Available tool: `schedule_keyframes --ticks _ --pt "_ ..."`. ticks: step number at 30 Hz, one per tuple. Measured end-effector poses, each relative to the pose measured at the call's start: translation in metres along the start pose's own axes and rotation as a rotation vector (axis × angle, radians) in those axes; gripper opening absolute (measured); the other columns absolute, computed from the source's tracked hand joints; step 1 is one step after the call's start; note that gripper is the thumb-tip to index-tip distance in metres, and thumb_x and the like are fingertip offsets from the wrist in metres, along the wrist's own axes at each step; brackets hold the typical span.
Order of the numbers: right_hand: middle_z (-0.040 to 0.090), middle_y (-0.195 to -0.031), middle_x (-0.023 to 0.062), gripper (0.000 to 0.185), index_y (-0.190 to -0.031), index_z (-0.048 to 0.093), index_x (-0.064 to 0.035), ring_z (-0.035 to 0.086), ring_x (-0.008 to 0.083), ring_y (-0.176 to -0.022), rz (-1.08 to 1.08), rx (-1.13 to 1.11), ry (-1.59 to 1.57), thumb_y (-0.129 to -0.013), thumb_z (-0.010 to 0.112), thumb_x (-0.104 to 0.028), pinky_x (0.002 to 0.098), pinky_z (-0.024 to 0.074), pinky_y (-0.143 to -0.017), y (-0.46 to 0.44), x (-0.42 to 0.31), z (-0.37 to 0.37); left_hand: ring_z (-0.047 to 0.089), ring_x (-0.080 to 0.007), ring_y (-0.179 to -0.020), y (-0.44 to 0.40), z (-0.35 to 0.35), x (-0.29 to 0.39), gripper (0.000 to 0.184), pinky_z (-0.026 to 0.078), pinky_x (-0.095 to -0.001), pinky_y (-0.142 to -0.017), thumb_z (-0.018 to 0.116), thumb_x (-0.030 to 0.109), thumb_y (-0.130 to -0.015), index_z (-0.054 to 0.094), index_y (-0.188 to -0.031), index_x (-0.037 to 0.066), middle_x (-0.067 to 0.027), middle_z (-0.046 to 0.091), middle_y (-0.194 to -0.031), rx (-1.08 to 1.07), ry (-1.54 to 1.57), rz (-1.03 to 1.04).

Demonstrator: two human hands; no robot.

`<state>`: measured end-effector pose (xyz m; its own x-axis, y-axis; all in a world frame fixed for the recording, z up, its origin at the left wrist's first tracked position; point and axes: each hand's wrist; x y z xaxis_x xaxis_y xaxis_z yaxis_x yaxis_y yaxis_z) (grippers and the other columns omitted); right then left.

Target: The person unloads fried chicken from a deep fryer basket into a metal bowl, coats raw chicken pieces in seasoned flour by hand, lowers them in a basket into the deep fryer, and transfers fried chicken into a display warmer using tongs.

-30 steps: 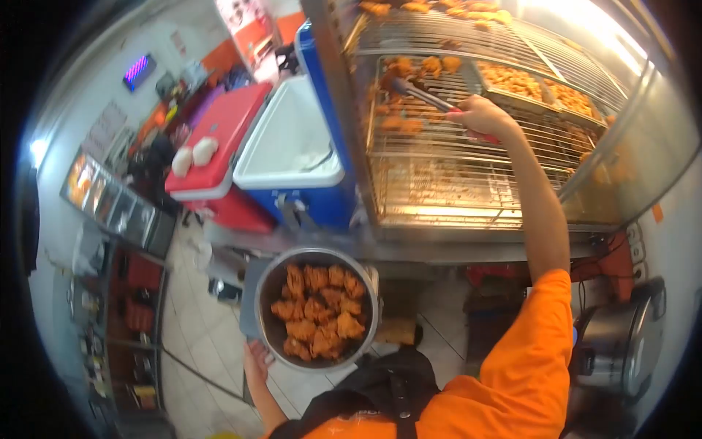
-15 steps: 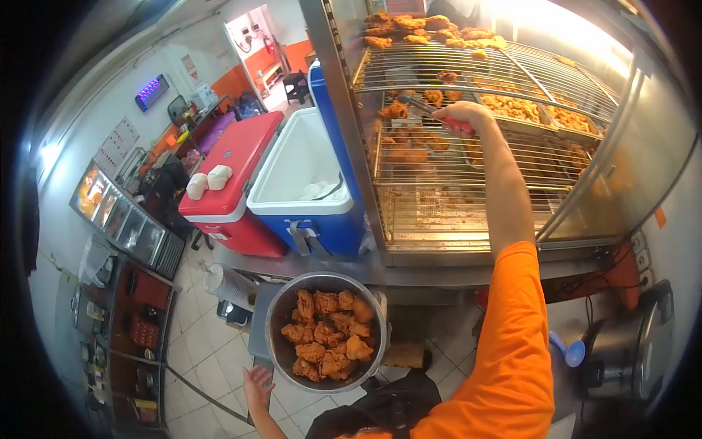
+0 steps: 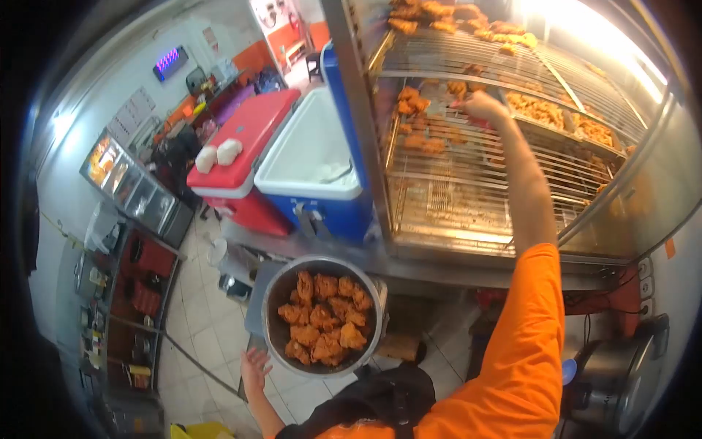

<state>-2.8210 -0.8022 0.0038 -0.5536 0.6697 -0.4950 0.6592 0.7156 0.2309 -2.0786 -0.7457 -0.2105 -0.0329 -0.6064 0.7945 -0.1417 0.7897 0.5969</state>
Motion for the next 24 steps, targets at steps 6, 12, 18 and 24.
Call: schedule_keyframes --ticks 6,12,18,24 --pt "0.036 -0.048 -0.0051 0.025 -0.087 0.053 -0.0066 0.034 0.0034 -0.037 -0.265 0.023 -0.546 -0.090 0.044 -0.030 0.0202 0.0278 -0.033 0.119 0.067 0.006 0.050 -0.0250 -0.100 0.007 0.009 0.021 0.066 0.039 -0.0406 -0.082 0.029 0.058 -0.086 0.037 -0.123 0.003 -0.0154 0.049 -0.115 -0.047 0.000 0.012" --pt "0.052 -0.067 -0.0008 0.038 -0.102 0.053 -0.0007 0.043 0.0046 -0.049 -0.084 -0.400 -0.415 -0.072 0.064 -0.021 0.0208 0.0354 -0.042 0.299 0.028 0.112 0.050 -0.0267 -0.101 0.008 -0.004 0.015 0.065 0.039 -0.0413 -0.083 0.029 0.056 -0.087 0.038 -0.122 0.003 -0.0168 0.049 -0.114 0.032 0.003 -0.055" --pt "0.060 -0.076 0.0196 0.040 -0.094 0.058 0.0029 0.060 0.0280 -0.069 -0.169 -0.512 -0.300 -0.074 0.064 -0.031 0.0344 0.0461 -0.064 0.317 -0.060 0.302 0.052 -0.0243 -0.097 -0.012 0.006 0.023 0.064 0.040 -0.0400 -0.081 0.029 0.056 -0.087 0.039 -0.121 0.003 -0.0153 0.051 -0.111 -0.128 0.037 -0.014" --pt "0.059 -0.073 0.0210 0.036 -0.094 0.047 0.0007 0.060 0.0361 -0.068 -0.232 -0.240 0.159 -0.078 0.056 -0.029 0.0429 0.0484 -0.062 0.322 -0.109 0.397 0.052 -0.0227 -0.096 -0.018 -0.003 0.021 0.063 0.040 -0.0386 -0.079 0.030 0.056 -0.087 0.040 -0.120 0.003 -0.0138 0.052 -0.110 -0.168 0.105 -0.008"
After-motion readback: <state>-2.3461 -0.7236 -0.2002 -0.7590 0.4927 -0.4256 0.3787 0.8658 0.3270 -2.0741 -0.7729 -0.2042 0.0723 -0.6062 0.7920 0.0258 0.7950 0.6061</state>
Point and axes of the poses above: each hand's wrist, its own y-axis away from the middle knuckle, its own z-axis out of the palm, x = y × z
